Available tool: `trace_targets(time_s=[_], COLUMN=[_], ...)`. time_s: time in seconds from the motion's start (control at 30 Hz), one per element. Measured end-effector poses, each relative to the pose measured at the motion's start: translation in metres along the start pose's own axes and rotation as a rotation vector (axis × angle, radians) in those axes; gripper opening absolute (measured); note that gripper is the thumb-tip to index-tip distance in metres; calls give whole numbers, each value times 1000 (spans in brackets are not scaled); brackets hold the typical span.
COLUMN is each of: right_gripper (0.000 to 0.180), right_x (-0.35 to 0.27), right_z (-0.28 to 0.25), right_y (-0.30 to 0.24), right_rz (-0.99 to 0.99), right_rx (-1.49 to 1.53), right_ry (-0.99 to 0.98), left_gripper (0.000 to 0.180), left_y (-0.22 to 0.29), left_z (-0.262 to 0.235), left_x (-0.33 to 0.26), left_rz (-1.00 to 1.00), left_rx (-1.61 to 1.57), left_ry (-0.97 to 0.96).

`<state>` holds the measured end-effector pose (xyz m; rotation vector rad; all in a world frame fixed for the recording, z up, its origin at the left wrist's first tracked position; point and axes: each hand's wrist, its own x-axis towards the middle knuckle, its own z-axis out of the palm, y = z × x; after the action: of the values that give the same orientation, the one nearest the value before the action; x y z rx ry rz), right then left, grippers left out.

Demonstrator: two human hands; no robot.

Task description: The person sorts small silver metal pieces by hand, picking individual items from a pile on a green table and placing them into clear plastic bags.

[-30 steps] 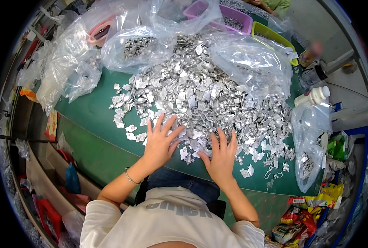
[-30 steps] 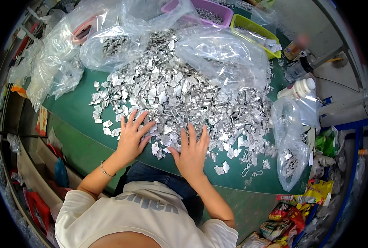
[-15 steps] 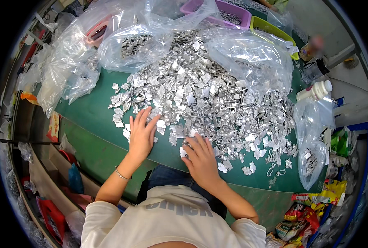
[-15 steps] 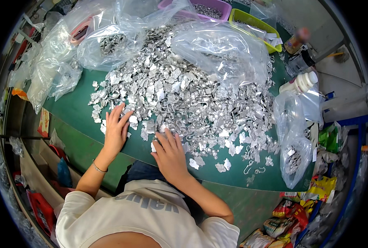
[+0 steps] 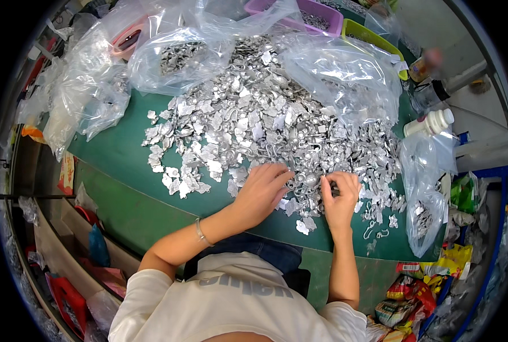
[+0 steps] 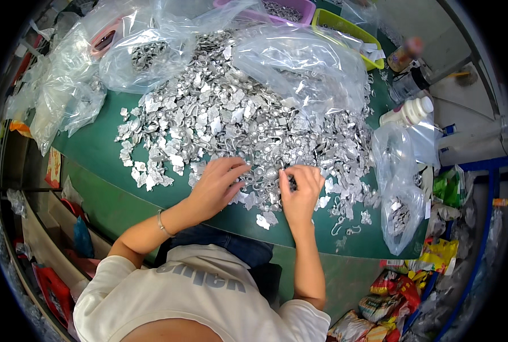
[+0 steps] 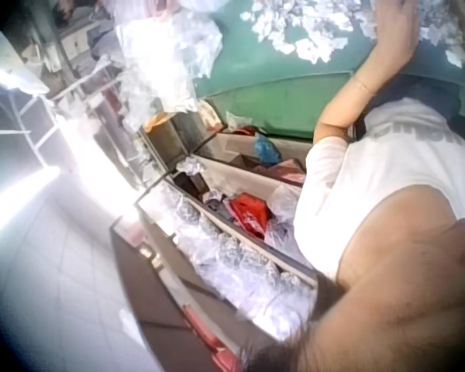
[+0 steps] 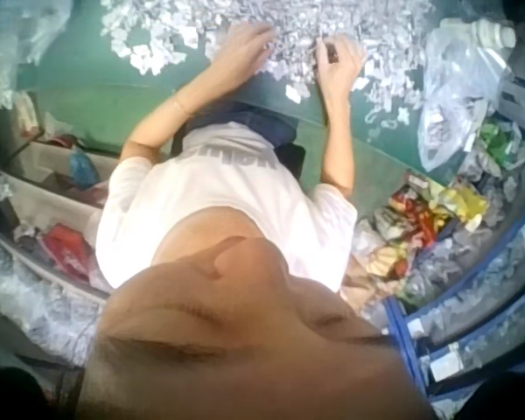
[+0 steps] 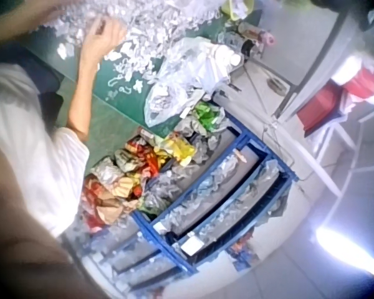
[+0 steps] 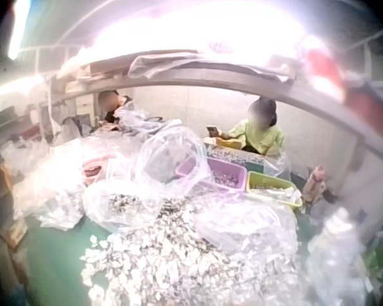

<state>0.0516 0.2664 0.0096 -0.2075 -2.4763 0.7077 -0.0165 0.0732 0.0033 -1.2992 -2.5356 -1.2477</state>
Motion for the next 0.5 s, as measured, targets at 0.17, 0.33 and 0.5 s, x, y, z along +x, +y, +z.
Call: trace_targets(time_s=[0.17, 0.33, 0.5], right_gripper=[8, 13, 16], right_x=[-5, 2, -9], right_z=[-8, -18, -26], right_y=[5, -4, -15], right_rz=[132, 68, 4], right_rx=[80, 20, -59], right_ry=[46, -103, -344], left_gripper=[31, 27, 21], left_y=[-6, -1, -6], left_z=[23, 22, 18], left_x=[27, 38, 35], left_rz=[48, 70, 4], left_rx=[92, 227, -60], left_ry=[-31, -150, -41])
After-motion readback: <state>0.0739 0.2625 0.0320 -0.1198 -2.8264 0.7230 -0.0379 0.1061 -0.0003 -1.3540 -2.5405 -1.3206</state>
